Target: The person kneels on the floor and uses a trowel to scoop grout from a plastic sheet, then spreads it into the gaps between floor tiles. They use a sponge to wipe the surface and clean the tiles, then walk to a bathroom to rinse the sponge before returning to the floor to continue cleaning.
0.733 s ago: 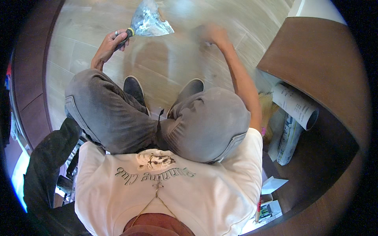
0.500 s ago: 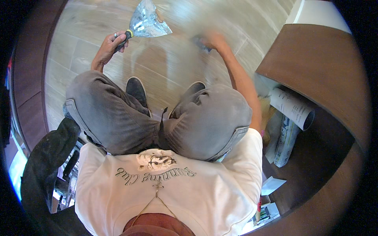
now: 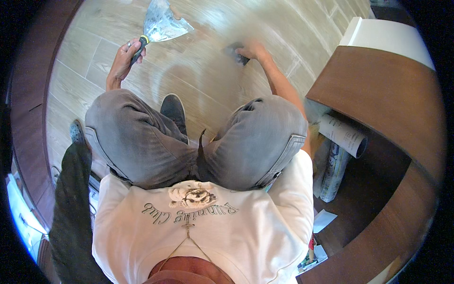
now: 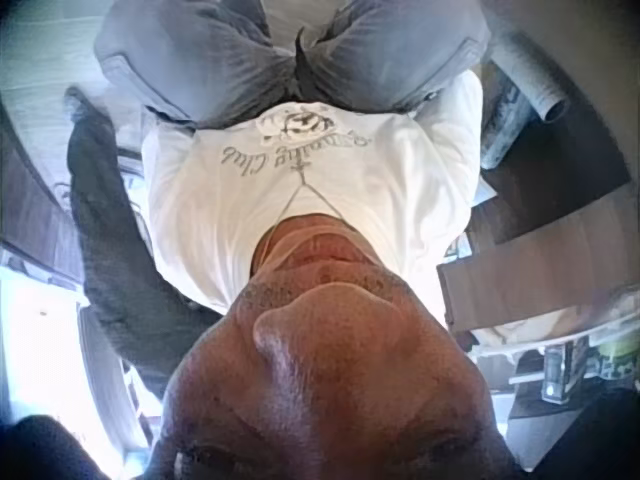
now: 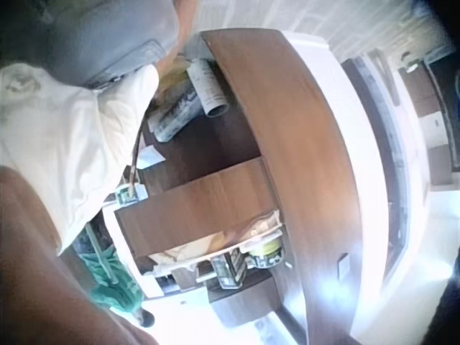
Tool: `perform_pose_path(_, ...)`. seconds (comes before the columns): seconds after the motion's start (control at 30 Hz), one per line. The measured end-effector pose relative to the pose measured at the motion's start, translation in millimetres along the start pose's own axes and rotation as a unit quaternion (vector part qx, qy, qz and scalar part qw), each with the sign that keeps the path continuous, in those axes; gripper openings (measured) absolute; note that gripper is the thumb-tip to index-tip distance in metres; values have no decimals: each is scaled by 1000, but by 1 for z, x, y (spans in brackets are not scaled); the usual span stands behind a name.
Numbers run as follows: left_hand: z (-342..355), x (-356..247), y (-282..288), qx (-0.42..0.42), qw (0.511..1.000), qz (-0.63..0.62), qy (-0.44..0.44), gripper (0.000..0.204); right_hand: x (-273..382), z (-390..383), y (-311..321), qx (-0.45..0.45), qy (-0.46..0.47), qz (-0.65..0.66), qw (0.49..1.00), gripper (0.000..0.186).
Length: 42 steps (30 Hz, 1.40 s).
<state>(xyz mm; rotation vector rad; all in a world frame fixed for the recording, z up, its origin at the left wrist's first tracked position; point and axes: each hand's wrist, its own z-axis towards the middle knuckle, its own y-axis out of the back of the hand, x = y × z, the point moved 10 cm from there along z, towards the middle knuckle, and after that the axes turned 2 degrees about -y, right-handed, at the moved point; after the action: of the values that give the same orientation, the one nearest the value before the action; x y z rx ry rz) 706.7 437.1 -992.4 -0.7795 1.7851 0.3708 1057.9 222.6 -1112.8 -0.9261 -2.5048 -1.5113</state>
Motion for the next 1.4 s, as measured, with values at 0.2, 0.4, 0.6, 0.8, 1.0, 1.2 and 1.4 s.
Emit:
perform_pose_path(0.2,-17,11,40,-44,999,-11,-24,38,24,26,72,-120,-15,44,992,36)
perform_pose_path(0.4,1,22,37,-10,1000,-12,-10,40,89,18,129,79,74,580,807,45)
perform_pose_path(0.6,1,-12,21,103,995,-17,-5,45,228,34,89,354,138,587,715,54)
perform_pose_path(0.8,-1,-43,53,11,991,-79,-111,42,140,105,92,241,-19,546,802,51)
perform_pose_path(1.0,4,-74,56,-89,958,-202,-183,47,160,185,166,122,-24,520,845,48)
perform_pose_path(1.2,51,-86,79,-180,887,-301,-301,47,220,211,195,141,17,555,820,58)
perform_pose_path(1.4,25,-107,158,-343,831,-232,-371,31,444,168,180,321,191,465,802,63)
